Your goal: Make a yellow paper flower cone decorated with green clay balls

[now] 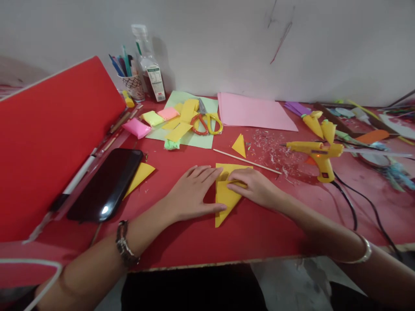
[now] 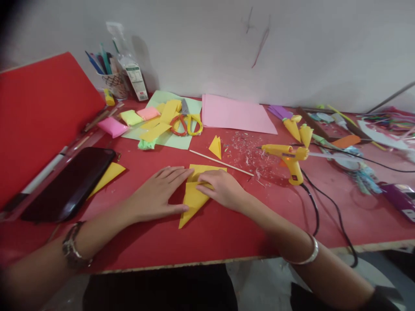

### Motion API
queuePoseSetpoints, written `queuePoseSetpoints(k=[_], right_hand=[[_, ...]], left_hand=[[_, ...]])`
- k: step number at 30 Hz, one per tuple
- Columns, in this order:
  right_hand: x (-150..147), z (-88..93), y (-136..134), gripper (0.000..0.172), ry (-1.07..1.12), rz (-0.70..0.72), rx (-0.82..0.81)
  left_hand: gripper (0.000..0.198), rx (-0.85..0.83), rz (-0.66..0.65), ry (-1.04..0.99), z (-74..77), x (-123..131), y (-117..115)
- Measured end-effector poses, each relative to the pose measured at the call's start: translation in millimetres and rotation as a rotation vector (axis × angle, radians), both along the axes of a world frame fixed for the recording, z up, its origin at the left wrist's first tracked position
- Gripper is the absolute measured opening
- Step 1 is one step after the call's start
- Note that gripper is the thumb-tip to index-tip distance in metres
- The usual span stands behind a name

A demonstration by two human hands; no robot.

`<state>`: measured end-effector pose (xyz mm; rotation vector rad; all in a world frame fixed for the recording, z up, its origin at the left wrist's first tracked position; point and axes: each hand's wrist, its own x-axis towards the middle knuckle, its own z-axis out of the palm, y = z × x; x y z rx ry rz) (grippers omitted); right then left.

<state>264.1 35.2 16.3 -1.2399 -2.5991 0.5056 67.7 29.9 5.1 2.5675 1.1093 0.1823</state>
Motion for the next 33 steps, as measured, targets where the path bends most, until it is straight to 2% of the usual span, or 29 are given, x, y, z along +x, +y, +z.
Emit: queuePoseSetpoints(k=[5, 9, 25, 33], right_hand=[[-4, -8.5, 0, 0.019, -0.030, -0.079, 0.108], [-4, -11.2, 1, 0.020, -0.017, -0.081, 0.153], [-4, -16.3, 0, 0.025, -0.061, -0.076, 0.195], [-4, -17.8, 0, 0.022, -0.066, -0.099, 0.195]], left_hand=[[0.083, 0.031, 0.008, 0.008, -5.8, 5, -1], [0.084, 0.015, 0.018, 0.011, -6.3, 6, -1], [0.087, 0.022, 0.011, 0.013, -7.8, 4, -1], [0.088, 0.041, 0.009, 0.031, -6.5, 5, -1]])
